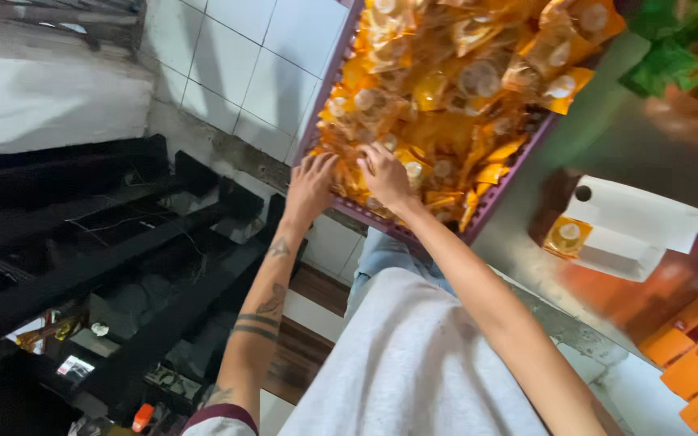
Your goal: The person picks up individually wrapped pastries from a plastic basket and places them into cardboard boxes on a stainless steel table.
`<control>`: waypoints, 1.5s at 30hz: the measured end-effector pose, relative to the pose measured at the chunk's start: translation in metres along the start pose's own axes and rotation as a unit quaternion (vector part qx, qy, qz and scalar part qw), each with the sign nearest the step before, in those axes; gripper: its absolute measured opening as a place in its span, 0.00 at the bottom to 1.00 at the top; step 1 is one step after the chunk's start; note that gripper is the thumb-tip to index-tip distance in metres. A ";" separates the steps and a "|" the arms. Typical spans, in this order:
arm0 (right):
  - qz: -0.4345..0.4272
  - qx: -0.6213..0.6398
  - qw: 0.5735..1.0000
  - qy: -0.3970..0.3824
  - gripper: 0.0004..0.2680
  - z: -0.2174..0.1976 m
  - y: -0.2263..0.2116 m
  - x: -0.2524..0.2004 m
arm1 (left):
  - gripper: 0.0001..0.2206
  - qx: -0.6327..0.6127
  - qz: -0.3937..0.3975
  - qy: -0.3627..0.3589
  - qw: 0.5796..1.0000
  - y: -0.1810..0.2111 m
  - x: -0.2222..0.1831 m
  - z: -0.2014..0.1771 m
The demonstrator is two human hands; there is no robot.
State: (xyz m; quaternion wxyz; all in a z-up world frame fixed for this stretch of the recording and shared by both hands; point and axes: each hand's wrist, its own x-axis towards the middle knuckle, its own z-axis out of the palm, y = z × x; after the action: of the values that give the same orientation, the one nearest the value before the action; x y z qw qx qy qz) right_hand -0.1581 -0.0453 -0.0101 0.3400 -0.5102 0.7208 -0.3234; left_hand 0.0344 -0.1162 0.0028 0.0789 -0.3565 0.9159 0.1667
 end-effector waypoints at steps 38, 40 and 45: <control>0.145 0.168 0.933 0.285 0.09 -0.105 -0.031 -0.088 | 0.13 -0.797 -0.266 0.064 0.538 0.148 0.075 0.035; 0.163 0.141 0.929 0.302 0.09 -0.117 -0.024 -0.101 | 0.13 -0.792 -0.265 0.059 0.547 0.171 0.076 0.032; 0.176 0.265 0.886 0.337 0.16 -0.144 0.020 -0.129 | 0.19 -0.788 -0.252 0.027 0.561 0.244 0.075 0.045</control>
State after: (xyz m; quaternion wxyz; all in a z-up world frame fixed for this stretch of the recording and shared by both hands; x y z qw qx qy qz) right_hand -0.2545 0.1000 0.0750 0.2507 -0.1266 0.7574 -0.5895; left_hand -0.1854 0.0211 0.0022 -0.2188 -0.4979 0.2948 0.7857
